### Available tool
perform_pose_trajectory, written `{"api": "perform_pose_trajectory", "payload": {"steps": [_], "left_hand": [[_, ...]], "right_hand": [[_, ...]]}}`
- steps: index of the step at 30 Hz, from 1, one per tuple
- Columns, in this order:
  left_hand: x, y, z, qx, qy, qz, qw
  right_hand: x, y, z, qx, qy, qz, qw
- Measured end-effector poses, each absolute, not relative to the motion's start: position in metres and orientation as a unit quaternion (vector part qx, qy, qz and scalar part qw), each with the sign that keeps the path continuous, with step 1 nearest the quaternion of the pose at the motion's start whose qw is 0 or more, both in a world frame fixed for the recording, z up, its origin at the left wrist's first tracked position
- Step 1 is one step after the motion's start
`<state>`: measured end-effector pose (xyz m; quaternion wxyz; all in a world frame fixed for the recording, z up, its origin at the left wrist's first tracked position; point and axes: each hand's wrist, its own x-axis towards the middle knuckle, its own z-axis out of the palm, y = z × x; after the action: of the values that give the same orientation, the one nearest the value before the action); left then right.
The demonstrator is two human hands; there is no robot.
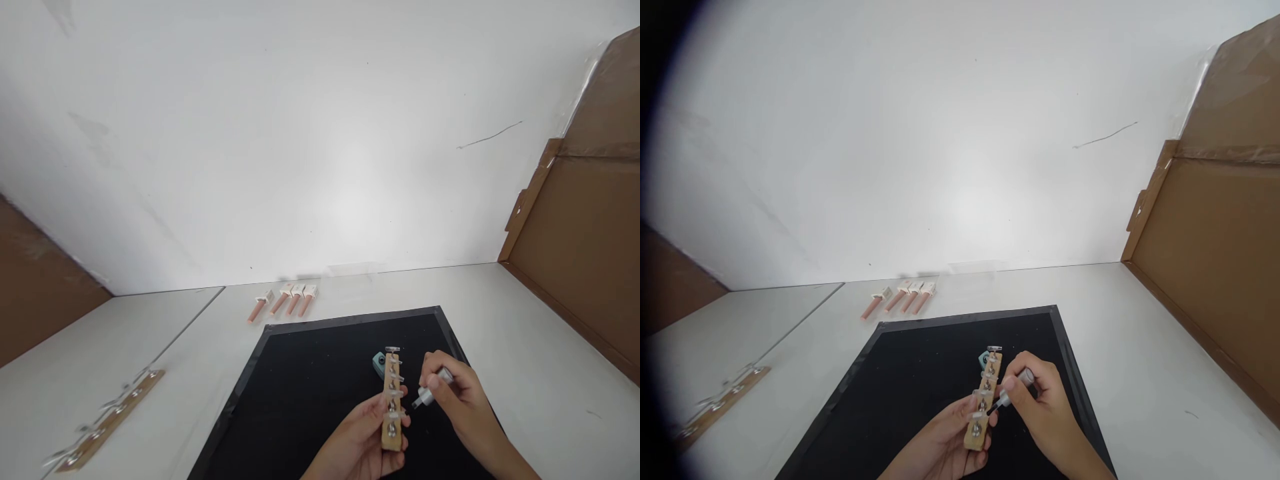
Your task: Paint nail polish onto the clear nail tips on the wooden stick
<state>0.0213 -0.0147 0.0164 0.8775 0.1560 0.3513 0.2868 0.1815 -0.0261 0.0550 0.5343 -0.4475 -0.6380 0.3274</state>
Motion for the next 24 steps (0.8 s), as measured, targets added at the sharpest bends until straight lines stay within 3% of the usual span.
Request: {"api": "perform_pose_trajectory", "payload": {"steps": [6,17,24], "left_hand": [[0.025,-0.014,0.021,0.16,0.335,0.293,0.881],[0.025,-0.015,0.032,0.151,0.345,0.309,0.874],[0.023,-0.015,0.023,0.152,0.326,0.31,0.88]], "right_hand": [[0.182,-0.029,0.05,-0.422,-0.633,0.406,0.505],[0.18,-0.031,0.043,-0.418,-0.63,0.408,0.512],[0.179,-0.029,0.052,-0.474,-0.631,0.394,0.472]]}}
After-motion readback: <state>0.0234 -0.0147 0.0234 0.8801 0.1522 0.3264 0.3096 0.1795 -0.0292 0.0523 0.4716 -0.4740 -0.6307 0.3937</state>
